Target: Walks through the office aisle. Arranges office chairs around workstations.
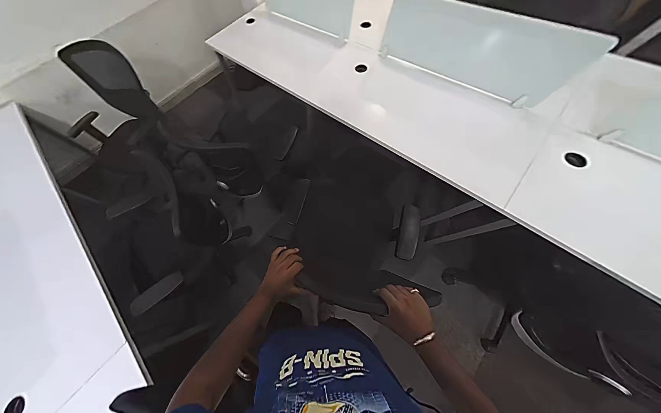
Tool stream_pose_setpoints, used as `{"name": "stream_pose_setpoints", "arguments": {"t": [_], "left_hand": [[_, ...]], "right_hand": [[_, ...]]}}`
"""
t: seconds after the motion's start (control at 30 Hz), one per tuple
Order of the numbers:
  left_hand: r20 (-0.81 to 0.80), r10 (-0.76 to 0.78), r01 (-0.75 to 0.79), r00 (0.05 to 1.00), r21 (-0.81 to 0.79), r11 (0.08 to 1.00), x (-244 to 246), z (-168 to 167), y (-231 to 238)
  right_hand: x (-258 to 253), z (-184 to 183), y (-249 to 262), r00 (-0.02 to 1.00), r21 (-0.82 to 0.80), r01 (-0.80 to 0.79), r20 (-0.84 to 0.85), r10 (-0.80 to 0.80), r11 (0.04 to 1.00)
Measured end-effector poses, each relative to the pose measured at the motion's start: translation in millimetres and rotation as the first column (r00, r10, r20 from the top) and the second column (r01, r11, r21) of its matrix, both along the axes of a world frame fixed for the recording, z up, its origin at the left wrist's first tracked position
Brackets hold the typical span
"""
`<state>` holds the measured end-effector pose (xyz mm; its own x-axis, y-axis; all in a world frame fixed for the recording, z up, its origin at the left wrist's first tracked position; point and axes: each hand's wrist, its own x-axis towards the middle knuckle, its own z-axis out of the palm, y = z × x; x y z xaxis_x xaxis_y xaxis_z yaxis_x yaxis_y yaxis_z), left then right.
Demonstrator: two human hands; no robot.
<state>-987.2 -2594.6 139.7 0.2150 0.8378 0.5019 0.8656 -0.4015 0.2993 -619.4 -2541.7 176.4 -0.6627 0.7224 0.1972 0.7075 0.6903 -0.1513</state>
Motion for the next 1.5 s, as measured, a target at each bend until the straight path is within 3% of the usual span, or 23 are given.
{"name": "stream_pose_setpoints", "arguments": {"t": [0.07, 0.17, 0.47, 0.6, 0.77, 0.97, 1.13, 1.33, 1.4, 1.5], "left_hand": [[0.000, -0.021, 0.021, 1.000, -0.078, 0.997, -17, 5, 19], [-0.006, -0.117, 0.115, 0.993, -0.153, 0.982, -46, 11, 64], [-0.034, -0.340, 0.328, 0.940, -0.185, 0.926, -101, 13, 226], [-0.049, -0.367, 0.347, 0.929, -0.235, 0.908, -102, 17, 292], [-0.074, -0.400, 0.358, 0.913, -0.322, 0.876, -96, 26, 375], [-0.169, -0.386, 0.281, 0.907, -0.441, 0.853, -88, 36, 459], [-0.192, -0.345, 0.234, 0.919, -0.440, 0.867, -63, 37, 515], [-0.234, -0.314, 0.152, 0.920, -0.527, 0.836, -32, 48, 578], [-0.240, -0.324, 0.148, 0.915, -0.546, 0.824, -36, 50, 597], [-0.195, -0.340, 0.193, 0.920, -0.528, 0.827, -46, 44, 596]], "right_hand": [[-15, -8, 6, 0.998, 0.091, 0.002, -0.057, 0.004, 0.996], [-43, -11, 12, 0.993, 0.078, 0.104, -0.058, -0.100, 0.991], [-110, -9, 90, 0.941, 0.116, 0.337, -0.088, -0.328, 0.934], [-120, 6, 140, 0.895, -0.092, 0.446, 0.070, -0.441, 0.890], [-128, 15, 207, 0.837, -0.198, 0.546, 0.165, -0.521, 0.814], [-126, 17, 291, 0.827, -0.248, 0.558, 0.236, -0.510, 0.792], [-97, 14, 359, 0.843, -0.227, 0.535, 0.209, -0.495, 0.814], [-69, 25, 437, 0.864, -0.367, 0.503, 0.253, -0.436, 0.783], [-69, 20, 449, 0.889, -0.317, 0.456, 0.193, -0.414, 0.831], [-71, -2, 441, 0.916, -0.045, 0.401, 0.004, -0.401, 0.915]]}}
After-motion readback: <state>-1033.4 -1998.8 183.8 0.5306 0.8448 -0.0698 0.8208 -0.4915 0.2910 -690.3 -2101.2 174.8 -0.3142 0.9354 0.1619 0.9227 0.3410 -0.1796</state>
